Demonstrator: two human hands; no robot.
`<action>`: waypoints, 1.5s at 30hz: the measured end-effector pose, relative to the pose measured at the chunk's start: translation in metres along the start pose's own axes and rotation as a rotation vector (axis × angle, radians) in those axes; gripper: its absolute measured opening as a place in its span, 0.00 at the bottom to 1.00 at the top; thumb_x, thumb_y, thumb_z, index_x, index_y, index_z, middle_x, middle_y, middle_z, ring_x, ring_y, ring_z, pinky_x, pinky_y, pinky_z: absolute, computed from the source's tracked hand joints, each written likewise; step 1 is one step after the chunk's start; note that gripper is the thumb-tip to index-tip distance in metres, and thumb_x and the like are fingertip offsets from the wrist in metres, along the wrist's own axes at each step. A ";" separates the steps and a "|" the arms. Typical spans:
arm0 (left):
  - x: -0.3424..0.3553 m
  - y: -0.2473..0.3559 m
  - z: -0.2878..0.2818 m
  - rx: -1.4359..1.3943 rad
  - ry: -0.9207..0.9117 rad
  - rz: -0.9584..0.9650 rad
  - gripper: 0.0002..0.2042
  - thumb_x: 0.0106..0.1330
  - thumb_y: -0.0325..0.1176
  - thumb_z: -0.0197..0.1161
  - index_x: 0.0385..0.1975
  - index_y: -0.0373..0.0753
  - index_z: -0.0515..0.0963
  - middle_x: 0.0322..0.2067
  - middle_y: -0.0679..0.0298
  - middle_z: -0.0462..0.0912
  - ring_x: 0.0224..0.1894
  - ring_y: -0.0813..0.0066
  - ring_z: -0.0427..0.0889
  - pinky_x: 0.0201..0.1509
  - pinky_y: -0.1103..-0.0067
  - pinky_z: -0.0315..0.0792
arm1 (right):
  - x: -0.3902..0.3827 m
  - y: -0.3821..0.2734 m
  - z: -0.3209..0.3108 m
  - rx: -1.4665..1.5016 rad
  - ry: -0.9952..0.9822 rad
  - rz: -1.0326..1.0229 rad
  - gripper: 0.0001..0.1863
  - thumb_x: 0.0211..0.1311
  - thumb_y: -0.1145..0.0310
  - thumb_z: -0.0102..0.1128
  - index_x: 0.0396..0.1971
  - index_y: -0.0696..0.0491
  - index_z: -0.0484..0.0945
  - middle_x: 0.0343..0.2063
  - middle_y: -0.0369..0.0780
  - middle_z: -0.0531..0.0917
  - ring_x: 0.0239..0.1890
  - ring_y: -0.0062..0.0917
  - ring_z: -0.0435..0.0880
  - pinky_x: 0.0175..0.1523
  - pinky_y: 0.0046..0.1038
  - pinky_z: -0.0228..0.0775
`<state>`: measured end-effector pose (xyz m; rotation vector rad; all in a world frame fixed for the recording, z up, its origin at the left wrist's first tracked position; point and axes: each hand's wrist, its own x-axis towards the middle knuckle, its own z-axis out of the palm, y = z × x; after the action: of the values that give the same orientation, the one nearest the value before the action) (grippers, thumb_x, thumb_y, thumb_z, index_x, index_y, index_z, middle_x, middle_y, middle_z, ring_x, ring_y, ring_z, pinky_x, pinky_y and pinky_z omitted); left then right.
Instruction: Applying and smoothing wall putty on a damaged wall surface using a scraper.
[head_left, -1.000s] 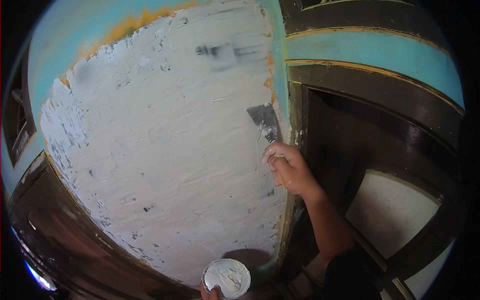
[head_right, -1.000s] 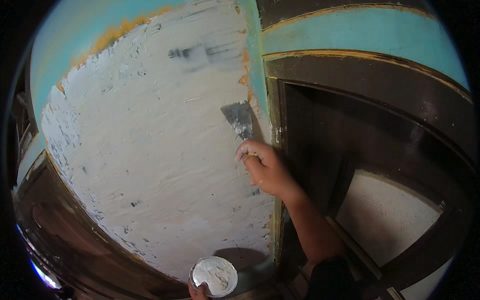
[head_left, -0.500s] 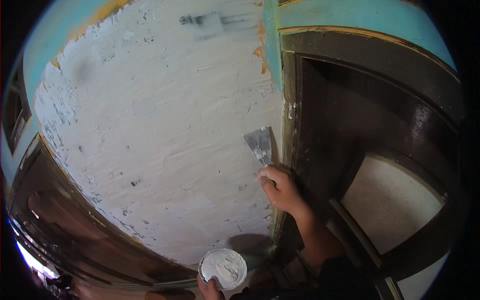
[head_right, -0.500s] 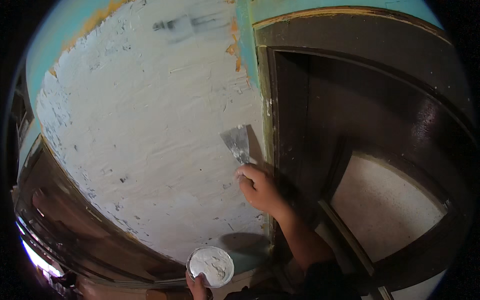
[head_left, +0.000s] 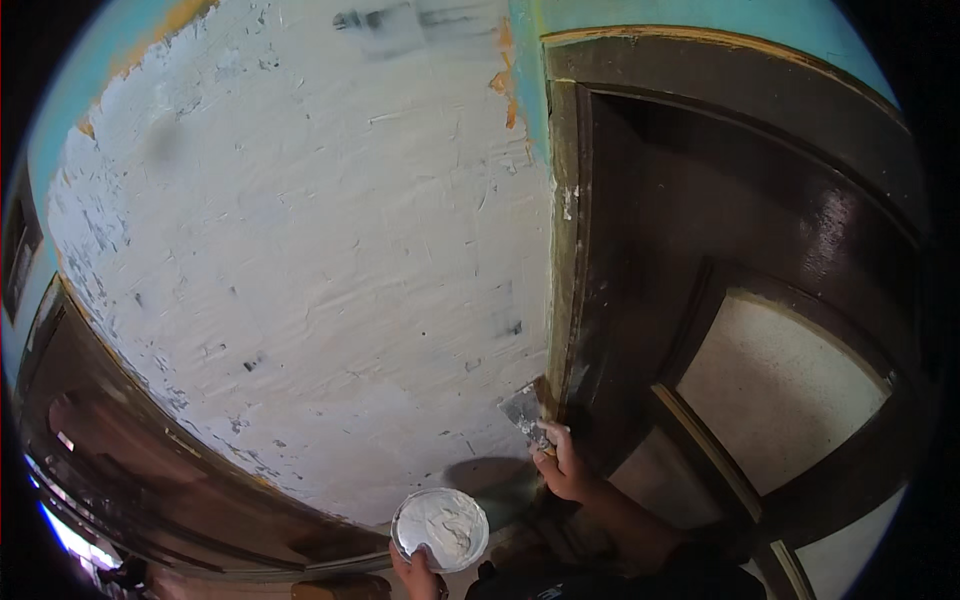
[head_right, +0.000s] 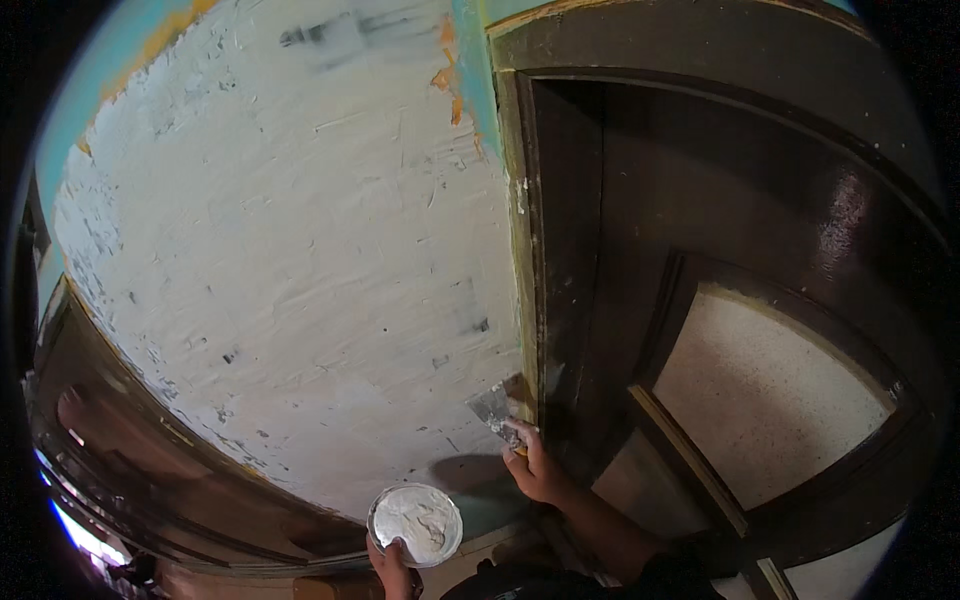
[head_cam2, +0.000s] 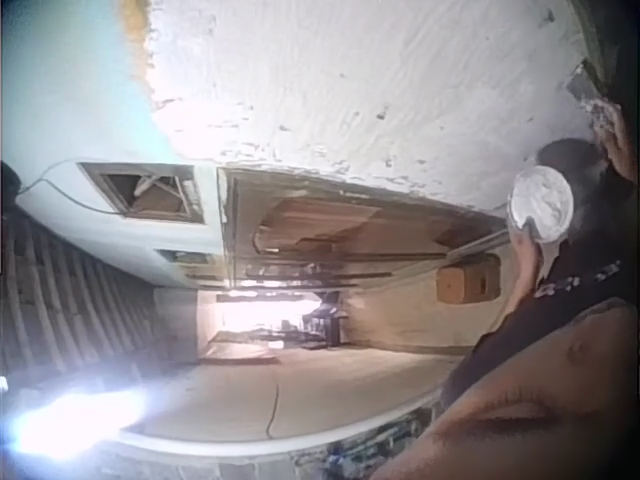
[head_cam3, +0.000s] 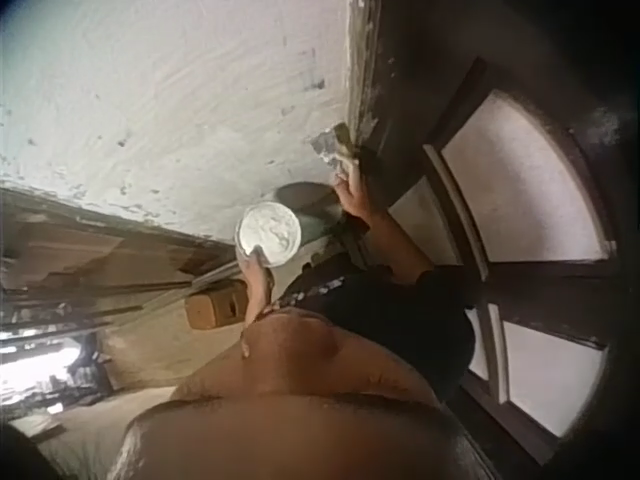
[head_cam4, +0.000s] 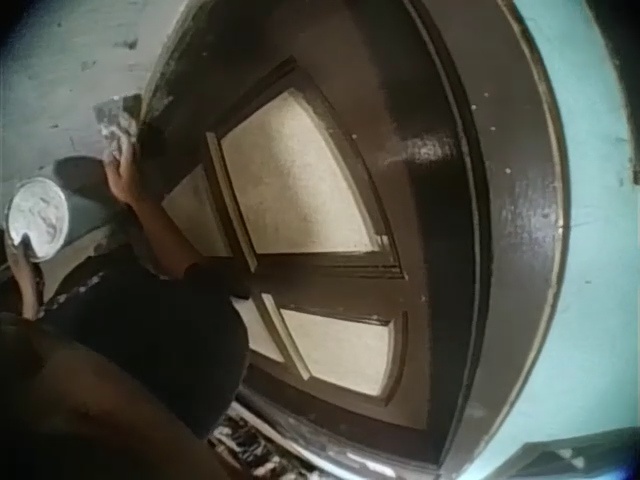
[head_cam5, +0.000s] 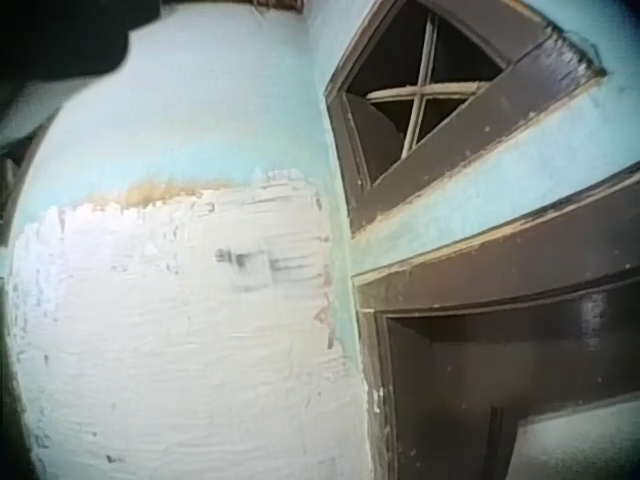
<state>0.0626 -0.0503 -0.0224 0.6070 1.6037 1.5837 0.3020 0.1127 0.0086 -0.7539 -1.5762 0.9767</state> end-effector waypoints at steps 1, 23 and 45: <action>0.007 -0.014 -0.003 0.031 0.019 -0.006 0.22 0.60 0.31 0.52 0.55 0.31 0.61 0.46 0.57 0.71 0.45 0.67 0.69 0.49 0.75 0.63 | 0.010 -0.014 0.002 -0.163 0.066 -0.142 0.21 0.58 0.75 0.50 0.53 0.59 0.62 0.33 0.42 0.76 0.28 0.19 0.72 0.35 0.22 0.65; -0.006 -0.001 0.017 -0.071 -0.087 0.179 0.23 0.53 0.22 0.48 0.52 0.32 0.62 0.45 0.59 0.71 0.46 0.72 0.70 0.52 0.80 0.62 | 0.100 -0.036 0.006 -0.647 0.189 -0.113 0.24 0.57 0.76 0.50 0.55 0.51 0.66 0.33 0.52 0.77 0.35 0.48 0.75 0.39 0.36 0.69; -0.008 -0.012 0.022 -0.084 -0.058 0.190 0.23 0.53 0.22 0.49 0.52 0.32 0.62 0.44 0.59 0.72 0.44 0.73 0.71 0.51 0.80 0.63 | 0.055 -0.007 0.002 -0.074 0.314 -0.191 0.22 0.62 0.70 0.45 0.56 0.57 0.61 0.35 0.41 0.75 0.38 0.21 0.74 0.43 0.27 0.67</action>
<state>0.0871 -0.0448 -0.0305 0.7719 1.4640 1.7456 0.2880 0.1566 0.0399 -0.7527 -1.3854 0.6299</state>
